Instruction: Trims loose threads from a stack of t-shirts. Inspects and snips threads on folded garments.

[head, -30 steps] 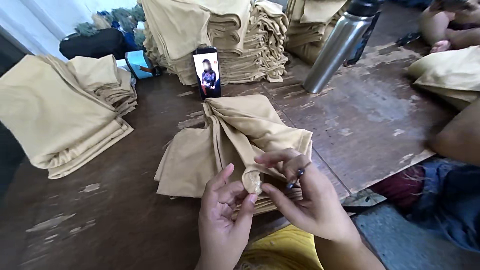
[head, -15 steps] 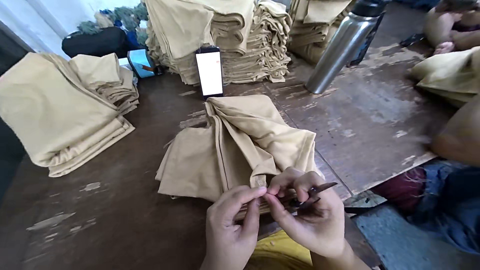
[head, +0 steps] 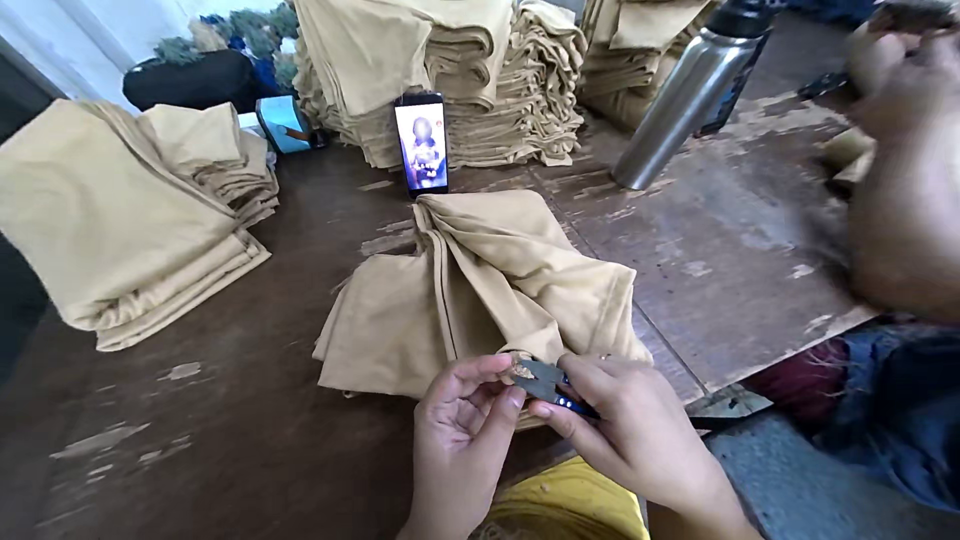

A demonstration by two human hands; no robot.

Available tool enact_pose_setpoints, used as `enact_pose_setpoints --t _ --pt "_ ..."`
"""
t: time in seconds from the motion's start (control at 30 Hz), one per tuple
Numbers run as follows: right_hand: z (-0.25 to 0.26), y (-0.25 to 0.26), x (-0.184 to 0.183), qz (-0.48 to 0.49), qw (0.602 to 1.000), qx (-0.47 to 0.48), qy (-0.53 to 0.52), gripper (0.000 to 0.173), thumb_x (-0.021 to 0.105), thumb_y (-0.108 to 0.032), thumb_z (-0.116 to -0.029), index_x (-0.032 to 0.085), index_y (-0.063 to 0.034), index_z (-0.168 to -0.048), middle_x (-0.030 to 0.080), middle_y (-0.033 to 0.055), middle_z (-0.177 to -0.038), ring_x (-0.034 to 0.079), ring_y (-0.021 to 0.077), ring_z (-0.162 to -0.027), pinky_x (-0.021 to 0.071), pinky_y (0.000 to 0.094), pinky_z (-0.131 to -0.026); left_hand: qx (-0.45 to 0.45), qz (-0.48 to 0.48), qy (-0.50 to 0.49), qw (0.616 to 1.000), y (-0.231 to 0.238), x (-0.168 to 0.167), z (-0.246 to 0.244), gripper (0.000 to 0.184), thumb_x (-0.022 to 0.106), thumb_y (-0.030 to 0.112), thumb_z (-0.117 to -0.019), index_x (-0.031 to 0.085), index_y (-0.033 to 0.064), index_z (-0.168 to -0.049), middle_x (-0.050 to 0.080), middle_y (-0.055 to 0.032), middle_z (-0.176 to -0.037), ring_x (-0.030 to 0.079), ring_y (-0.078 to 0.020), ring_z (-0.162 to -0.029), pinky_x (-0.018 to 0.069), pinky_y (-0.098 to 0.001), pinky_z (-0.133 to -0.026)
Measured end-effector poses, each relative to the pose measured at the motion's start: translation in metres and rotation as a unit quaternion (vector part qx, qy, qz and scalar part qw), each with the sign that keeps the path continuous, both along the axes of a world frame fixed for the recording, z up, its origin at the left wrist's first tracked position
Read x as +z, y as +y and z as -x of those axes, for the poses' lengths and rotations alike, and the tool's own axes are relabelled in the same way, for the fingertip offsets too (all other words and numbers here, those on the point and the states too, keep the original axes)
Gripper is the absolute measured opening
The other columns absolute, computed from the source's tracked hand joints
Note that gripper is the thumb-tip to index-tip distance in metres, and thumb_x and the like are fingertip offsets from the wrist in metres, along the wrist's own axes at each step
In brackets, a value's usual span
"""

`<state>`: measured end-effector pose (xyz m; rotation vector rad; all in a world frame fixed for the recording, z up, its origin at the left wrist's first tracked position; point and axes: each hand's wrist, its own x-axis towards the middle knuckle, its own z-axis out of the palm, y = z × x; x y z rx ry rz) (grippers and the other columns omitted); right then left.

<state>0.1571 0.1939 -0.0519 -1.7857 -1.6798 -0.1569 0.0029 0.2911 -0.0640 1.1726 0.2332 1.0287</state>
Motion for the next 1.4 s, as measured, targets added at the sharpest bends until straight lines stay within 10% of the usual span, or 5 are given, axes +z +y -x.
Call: enact_pose_setpoints --t 0.57,0.77,0.9,1.1,1.4 --pt "-0.008 -0.001 0.000 -0.039 0.995 0.012 0.095 0.051 0.042 -0.049 -0.1080 0.058 -0.0084 -0.081 0.047 -0.0013 -0.061 0.045 0.0056 -0.053 0.0366 0.0245 -0.049 -0.004 0.024 -0.002 1.000 0.005 -0.004 0.003 0.027 0.069 -0.004 -0.0916 0.067 0.0067 -0.116 0.073 -0.0020 -0.110 0.072 -0.0111 -0.098 0.0606 -0.0297 -0.090" --pt "-0.003 0.021 0.011 -0.119 0.980 0.100 0.123 0.019 0.065 -0.017 -0.0970 0.051 -0.0057 -0.103 0.070 0.0098 -0.115 0.065 0.0111 -0.103 0.0522 0.0266 -0.089 0.125 -0.229 0.107 0.959 -0.003 0.005 0.011 0.014 0.068 0.003 -0.0953 0.069 0.0096 -0.108 0.072 0.0045 -0.106 0.069 0.0001 -0.096 0.0588 -0.0167 -0.085" --pt "-0.018 0.036 0.025 -0.155 0.968 0.139 0.139 0.013 0.068 -0.011 -0.0900 0.066 -0.0083 -0.102 0.073 0.0018 -0.098 0.065 0.0061 -0.086 0.0536 0.0247 -0.077 0.081 -0.414 0.206 0.883 -0.009 0.039 0.044 0.008 0.064 0.006 -0.0995 0.071 0.0060 -0.102 0.075 -0.0039 -0.099 0.071 -0.0060 -0.099 0.0573 -0.0198 -0.091" --pt "-0.082 -0.003 0.035 -0.309 0.934 -0.168 0.062 0.018 0.068 -0.017 -0.0943 0.057 -0.0033 -0.094 0.061 0.0002 -0.089 0.058 0.0019 -0.076 0.0491 0.0196 -0.066 -0.021 -0.455 0.283 0.844 0.006 0.037 0.060 0.020 0.067 0.022 -0.0992 0.076 0.0059 -0.107 0.076 -0.0054 -0.098 0.070 -0.0130 -0.098 0.0548 -0.0256 -0.091" --pt "-0.004 0.014 -0.006 -0.068 0.984 0.097 0.136 0.019 0.069 -0.022 -0.0940 0.058 -0.0063 -0.096 0.071 0.0054 -0.090 0.063 0.0082 -0.080 0.0510 0.0233 -0.071 0.187 -0.383 0.269 0.864 0.021 0.003 0.019 0.015 0.062 0.013 -0.0950 0.075 0.0068 -0.094 0.074 0.0007 -0.091 0.066 -0.0052 -0.096 0.0520 -0.0174 -0.090"
